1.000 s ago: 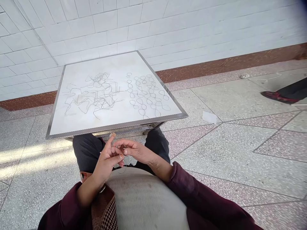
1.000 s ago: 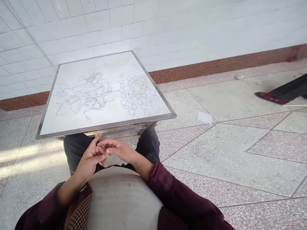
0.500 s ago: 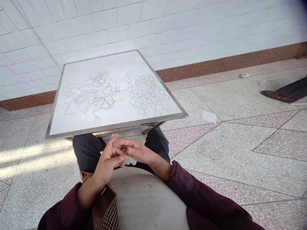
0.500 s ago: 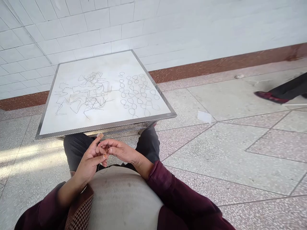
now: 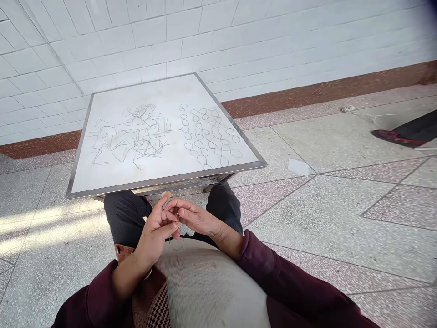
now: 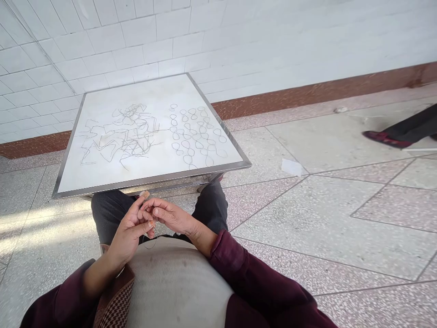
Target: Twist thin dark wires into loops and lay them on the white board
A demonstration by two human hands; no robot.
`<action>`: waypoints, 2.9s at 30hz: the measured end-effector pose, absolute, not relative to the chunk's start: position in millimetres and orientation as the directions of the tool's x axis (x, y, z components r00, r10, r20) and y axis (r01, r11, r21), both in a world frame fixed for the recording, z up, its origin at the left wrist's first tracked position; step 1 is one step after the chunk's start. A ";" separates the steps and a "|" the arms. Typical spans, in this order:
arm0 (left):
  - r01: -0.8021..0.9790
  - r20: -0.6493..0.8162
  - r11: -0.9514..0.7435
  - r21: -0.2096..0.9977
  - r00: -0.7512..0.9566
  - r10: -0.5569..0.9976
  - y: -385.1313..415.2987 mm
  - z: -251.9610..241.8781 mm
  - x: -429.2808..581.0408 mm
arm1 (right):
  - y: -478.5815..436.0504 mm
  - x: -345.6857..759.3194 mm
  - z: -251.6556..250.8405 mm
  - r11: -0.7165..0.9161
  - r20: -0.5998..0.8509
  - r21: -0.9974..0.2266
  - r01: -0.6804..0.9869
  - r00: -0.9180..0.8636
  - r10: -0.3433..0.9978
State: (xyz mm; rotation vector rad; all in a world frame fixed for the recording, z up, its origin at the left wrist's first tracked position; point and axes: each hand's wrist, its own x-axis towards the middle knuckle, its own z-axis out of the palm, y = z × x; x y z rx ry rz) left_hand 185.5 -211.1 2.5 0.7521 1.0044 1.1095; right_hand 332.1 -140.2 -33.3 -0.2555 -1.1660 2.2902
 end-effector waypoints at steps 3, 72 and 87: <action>-0.356 -0.256 0.282 0.891 0.119 0.959 -211.9 2.1 185.8 | -141.7 330.8 -33.6 -0.468 0.084 -0.789 -0.399 -0.824 0.561; -0.253 -0.284 0.276 0.927 0.007 0.959 -212.8 0.1 159.9 | -150.4 333.2 0.7 0.002 -0.114 -0.982 0.191 -0.592 0.798; -0.287 -0.281 0.256 0.923 -0.048 0.959 -207.6 0.6 159.1 | -142.3 337.4 -4.2 -0.017 -0.100 -0.991 0.136 -0.632 0.768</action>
